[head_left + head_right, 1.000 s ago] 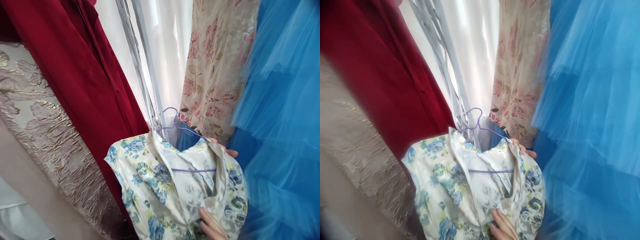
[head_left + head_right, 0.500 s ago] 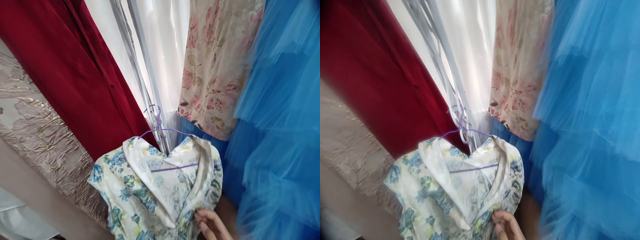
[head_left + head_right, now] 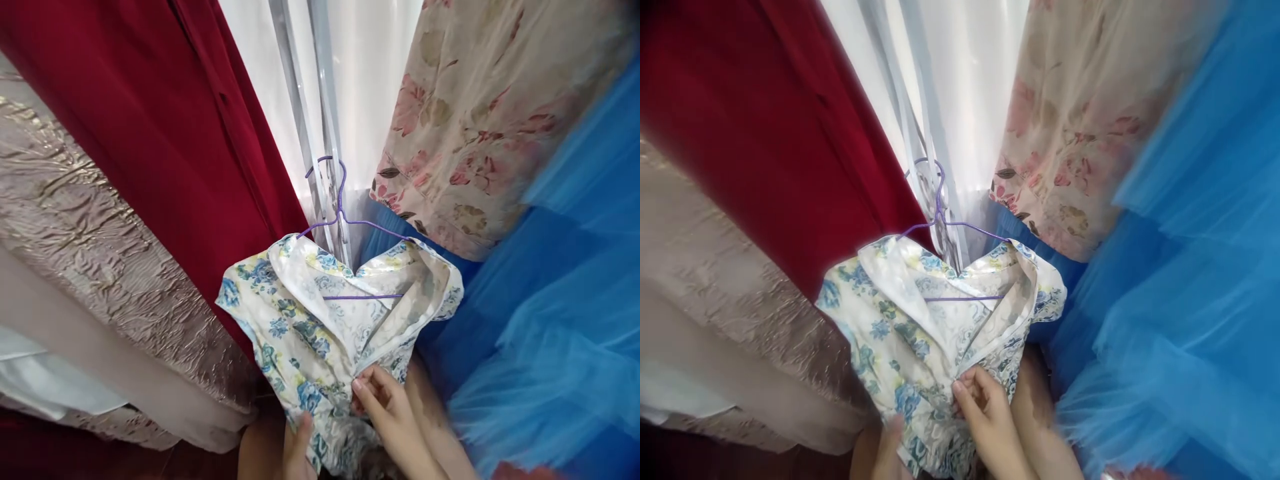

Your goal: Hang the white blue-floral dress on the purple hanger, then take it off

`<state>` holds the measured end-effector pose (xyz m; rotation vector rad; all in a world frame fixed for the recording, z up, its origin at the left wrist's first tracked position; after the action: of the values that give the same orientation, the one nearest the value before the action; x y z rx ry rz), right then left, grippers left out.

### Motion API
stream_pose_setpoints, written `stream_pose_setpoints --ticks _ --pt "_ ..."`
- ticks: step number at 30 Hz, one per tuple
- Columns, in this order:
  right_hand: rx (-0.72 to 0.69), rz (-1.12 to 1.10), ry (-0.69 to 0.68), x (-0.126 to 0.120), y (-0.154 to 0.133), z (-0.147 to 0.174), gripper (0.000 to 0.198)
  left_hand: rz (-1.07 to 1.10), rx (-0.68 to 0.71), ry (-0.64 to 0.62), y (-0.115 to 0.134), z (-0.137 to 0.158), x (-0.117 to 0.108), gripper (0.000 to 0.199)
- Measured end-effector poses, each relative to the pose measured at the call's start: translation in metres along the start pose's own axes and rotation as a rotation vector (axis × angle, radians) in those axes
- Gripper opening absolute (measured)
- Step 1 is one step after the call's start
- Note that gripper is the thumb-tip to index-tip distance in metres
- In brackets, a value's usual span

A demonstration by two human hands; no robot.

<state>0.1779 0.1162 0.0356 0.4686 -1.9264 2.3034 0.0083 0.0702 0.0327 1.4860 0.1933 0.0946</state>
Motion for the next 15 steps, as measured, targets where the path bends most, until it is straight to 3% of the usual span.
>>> stream_pose_setpoints --ticks 3,5,7,9,10,12,14,15 --pt "-0.005 0.185 -0.031 -0.003 -0.007 0.004 0.033 0.061 -0.061 0.115 -0.026 -0.013 0.005 0.068" --pt "-0.024 0.244 -0.01 -0.009 -0.008 0.008 0.036 0.072 -0.015 0.187 -0.035 -0.02 0.004 0.068" --pt "-0.023 0.232 -0.003 -0.013 -0.001 0.012 0.039 0.013 0.174 0.399 -0.031 -0.021 -0.012 0.069" --pt "-0.002 0.194 -0.019 -0.014 0.01 0.015 0.043 -0.123 0.481 0.654 -0.013 -0.006 -0.027 0.06" --pt "0.012 0.176 -0.028 -0.014 0.015 0.016 0.044 -0.206 0.621 0.688 -0.004 0.002 -0.023 0.05" --pt "0.035 0.15 -0.032 -0.014 0.021 0.018 0.045 -0.332 0.781 0.508 0.006 0.005 0.003 0.03" --pt "0.042 0.14 -0.032 -0.016 0.022 0.017 0.046 -0.353 0.785 0.24 0.006 0.002 0.037 0.02" --pt "0.038 0.144 -0.036 -0.016 0.02 0.017 0.046 -0.334 0.762 0.172 0.006 0.002 0.048 0.019"
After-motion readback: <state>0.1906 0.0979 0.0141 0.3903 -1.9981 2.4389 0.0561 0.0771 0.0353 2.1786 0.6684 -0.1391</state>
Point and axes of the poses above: each hand's wrist, its own z-axis away from the middle knuckle, its own x-axis out of the palm, y = z × x, the point moved 9 cm from there along -z, towards the middle knuckle, and after that the axes turned 8 degrees about x, right-handed, at the moved point
